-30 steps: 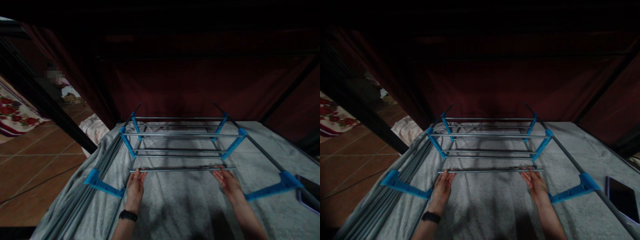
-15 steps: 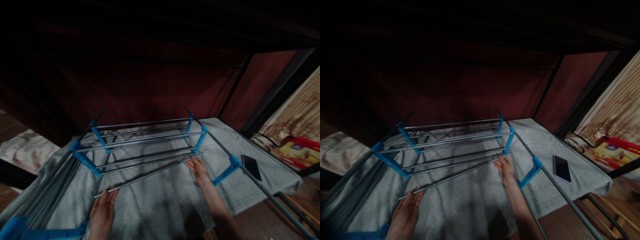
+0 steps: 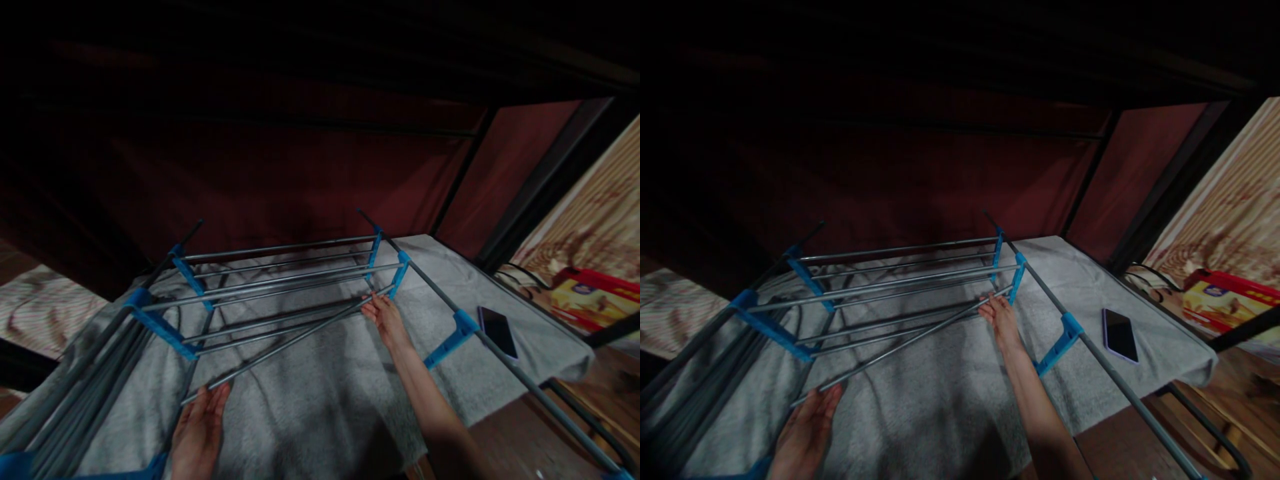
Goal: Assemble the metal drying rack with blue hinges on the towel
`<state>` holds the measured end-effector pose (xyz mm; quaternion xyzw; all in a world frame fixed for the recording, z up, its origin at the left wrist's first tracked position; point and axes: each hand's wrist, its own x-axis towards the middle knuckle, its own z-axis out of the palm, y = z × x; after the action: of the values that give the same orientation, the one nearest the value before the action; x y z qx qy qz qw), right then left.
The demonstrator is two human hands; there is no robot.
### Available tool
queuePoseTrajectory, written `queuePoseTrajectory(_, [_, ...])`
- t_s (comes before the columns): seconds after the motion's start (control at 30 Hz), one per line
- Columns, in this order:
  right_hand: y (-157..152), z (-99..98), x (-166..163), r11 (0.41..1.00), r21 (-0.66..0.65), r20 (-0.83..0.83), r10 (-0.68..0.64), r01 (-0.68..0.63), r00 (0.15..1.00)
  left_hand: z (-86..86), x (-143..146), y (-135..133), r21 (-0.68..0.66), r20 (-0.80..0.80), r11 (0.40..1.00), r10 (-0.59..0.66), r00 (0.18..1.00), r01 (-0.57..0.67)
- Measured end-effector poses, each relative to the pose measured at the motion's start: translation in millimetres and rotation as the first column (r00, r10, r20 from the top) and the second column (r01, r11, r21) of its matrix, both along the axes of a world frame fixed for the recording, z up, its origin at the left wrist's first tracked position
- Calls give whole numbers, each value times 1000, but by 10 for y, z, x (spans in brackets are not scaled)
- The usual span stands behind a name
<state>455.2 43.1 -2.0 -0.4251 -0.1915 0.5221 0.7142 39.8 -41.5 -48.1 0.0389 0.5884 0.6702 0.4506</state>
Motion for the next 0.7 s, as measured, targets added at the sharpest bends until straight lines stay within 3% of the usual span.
queuePoseTrajectory(0.7, [104, 84, 78, 1000, 8, 12, -12, 12, 1000, -86, -128, 57, -62, 119, 994, -82, 989, 90])
